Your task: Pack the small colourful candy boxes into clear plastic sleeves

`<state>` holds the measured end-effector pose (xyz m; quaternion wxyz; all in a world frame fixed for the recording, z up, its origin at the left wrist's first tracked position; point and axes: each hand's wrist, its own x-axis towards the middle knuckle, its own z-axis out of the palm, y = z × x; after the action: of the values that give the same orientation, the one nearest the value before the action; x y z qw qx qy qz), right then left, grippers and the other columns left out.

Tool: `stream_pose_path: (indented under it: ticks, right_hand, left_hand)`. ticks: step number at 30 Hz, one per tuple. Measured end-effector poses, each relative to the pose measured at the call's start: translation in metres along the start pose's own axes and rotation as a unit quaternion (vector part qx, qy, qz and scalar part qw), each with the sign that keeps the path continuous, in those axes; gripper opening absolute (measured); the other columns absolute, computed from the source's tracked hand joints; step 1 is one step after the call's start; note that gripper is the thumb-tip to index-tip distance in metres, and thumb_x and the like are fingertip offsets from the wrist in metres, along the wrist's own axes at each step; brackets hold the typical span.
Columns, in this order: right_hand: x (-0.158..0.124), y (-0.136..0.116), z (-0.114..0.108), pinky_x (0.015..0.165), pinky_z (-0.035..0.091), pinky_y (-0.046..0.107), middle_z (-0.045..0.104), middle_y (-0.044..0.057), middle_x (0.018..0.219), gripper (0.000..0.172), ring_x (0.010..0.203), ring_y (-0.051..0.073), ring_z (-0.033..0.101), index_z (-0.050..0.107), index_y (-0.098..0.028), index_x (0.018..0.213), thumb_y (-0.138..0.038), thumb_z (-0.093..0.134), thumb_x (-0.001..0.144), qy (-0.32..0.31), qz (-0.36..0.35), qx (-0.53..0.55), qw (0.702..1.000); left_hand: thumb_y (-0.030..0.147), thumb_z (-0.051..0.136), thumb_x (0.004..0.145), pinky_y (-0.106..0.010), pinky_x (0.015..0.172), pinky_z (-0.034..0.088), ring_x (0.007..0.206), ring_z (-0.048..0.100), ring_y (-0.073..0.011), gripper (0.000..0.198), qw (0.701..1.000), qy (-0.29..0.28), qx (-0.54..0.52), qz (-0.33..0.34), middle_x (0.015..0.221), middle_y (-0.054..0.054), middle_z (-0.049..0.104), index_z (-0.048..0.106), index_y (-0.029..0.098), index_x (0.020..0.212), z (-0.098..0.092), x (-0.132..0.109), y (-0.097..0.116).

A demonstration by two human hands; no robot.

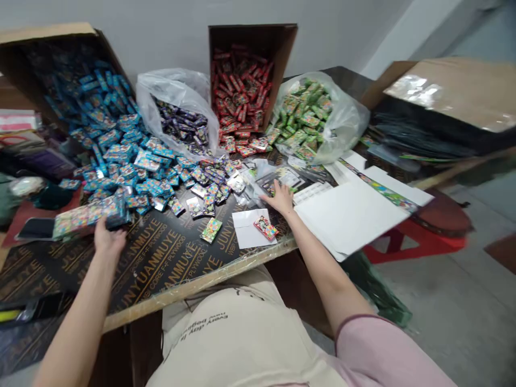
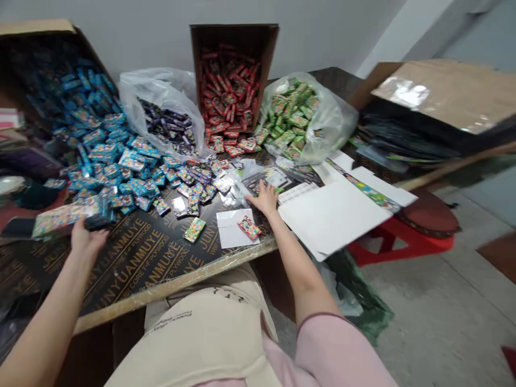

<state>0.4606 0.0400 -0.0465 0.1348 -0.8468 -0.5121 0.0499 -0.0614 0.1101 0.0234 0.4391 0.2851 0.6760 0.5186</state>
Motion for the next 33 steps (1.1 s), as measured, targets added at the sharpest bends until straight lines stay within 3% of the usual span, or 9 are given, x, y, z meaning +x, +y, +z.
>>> stream_pose_path:
  ticks: [3,6,11,14,18,23,25,27,33]
  right_hand:
    - [-0.007,-0.013,0.007,0.093,0.037,0.052,0.056,0.034,0.119,0.070,0.114,0.043,0.050,0.049,0.001,0.128,-0.054,0.055,0.084,0.026,-0.054,-0.058,0.996]
    - [-0.015,-0.017,0.011,0.078,0.044,0.048,0.060,0.035,0.107,0.063,0.099,0.042,0.059,0.051,0.004,0.122,-0.050,0.041,0.091,0.052,-0.105,-0.107,0.987]
    - [-0.021,-0.012,0.008,0.059,0.042,0.044,0.064,0.024,0.070,0.046,0.066,0.036,0.064,0.066,-0.007,0.099,-0.038,0.032,0.095,0.023,-0.109,-0.096,0.989]
    - [-0.021,-0.010,-0.013,0.060,0.040,0.048,0.059,0.020,0.059,0.045,0.067,0.038,0.065,0.070,-0.015,0.091,-0.039,0.032,0.095,0.054,-0.048,-0.020,0.997]
    - [-0.040,-0.034,-0.057,0.074,0.044,0.052,0.065,0.026,0.082,0.057,0.089,0.039,0.066,0.068,-0.017,0.109,-0.048,0.021,0.097,0.199,0.006,0.104,0.975]
    - [-0.119,-0.123,-0.067,0.085,0.053,0.046,0.072,0.016,0.088,0.035,0.091,0.029,0.069,0.069,-0.021,0.111,-0.040,0.045,0.095,0.131,-0.251,0.262,0.923]
    - [-0.153,-0.158,-0.051,0.084,0.057,0.040,0.073,0.011,0.102,0.026,0.095,0.024,0.070,0.069,-0.022,0.111,-0.028,0.052,0.092,0.043,-0.442,0.331,0.832]
    - [-0.177,-0.180,-0.035,0.085,0.058,0.037,0.072,0.010,0.109,0.030,0.100,0.022,0.069,0.066,-0.020,0.116,-0.017,0.051,0.091,0.051,-0.544,0.330,0.770]
    - [-0.183,-0.183,-0.031,0.088,0.056,0.040,0.069,0.014,0.116,0.032,0.108,0.024,0.066,0.062,-0.018,0.120,-0.023,0.056,0.088,0.016,-0.591,0.339,0.732]
  left_hand:
    - [0.053,0.027,0.087,-0.042,0.100,0.046,0.116,0.059,-0.0232,0.062,0.994,0.033,-0.085,-0.061,0.125,-0.014,0.058,0.042,0.016,0.134,0.009,0.006,-0.004]
    - [0.055,0.028,0.089,-0.032,0.107,0.039,0.130,0.048,-0.0172,0.067,0.963,0.001,-0.242,-0.122,0.144,-0.011,0.045,0.030,0.018,0.144,0.011,0.017,-0.001]
    - [0.058,0.037,0.087,-0.032,0.112,0.032,0.142,0.031,-0.0172,0.076,0.959,0.008,-0.258,-0.118,0.157,-0.010,0.024,0.018,0.021,0.150,0.007,0.016,0.001]
    - [0.054,0.040,0.087,-0.036,0.113,0.031,0.143,0.028,-0.0208,0.076,0.956,-0.014,-0.256,-0.140,0.158,-0.013,0.021,0.018,0.016,0.150,0.002,0.006,0.004]
    - [0.044,0.048,0.087,-0.042,0.109,0.038,0.135,0.042,-0.0285,0.068,0.944,-0.123,-0.247,-0.182,0.151,-0.021,0.033,0.034,0.009,0.143,0.013,-0.037,0.005]
    - [0.054,0.052,0.083,-0.046,0.097,0.048,0.112,0.062,-0.0275,0.059,0.882,-0.336,-0.270,-0.192,0.126,-0.015,0.061,0.050,0.019,0.130,0.063,-0.130,-0.016]
    - [0.064,0.051,0.079,-0.047,0.094,0.049,0.106,0.064,-0.0286,0.065,0.860,-0.352,-0.307,-0.204,0.117,-0.014,0.066,0.053,0.019,0.127,0.077,-0.155,-0.023]
    - [0.071,0.048,0.075,-0.048,0.093,0.049,0.105,0.065,-0.0307,0.073,0.851,-0.343,-0.329,-0.222,0.112,-0.015,0.068,0.057,0.015,0.121,0.081,-0.165,-0.026]
    - [0.069,0.047,0.075,-0.045,0.093,0.049,0.108,0.063,-0.0311,0.071,0.860,-0.339,-0.329,-0.192,0.112,-0.015,0.069,0.059,0.014,0.118,0.052,-0.156,-0.030]
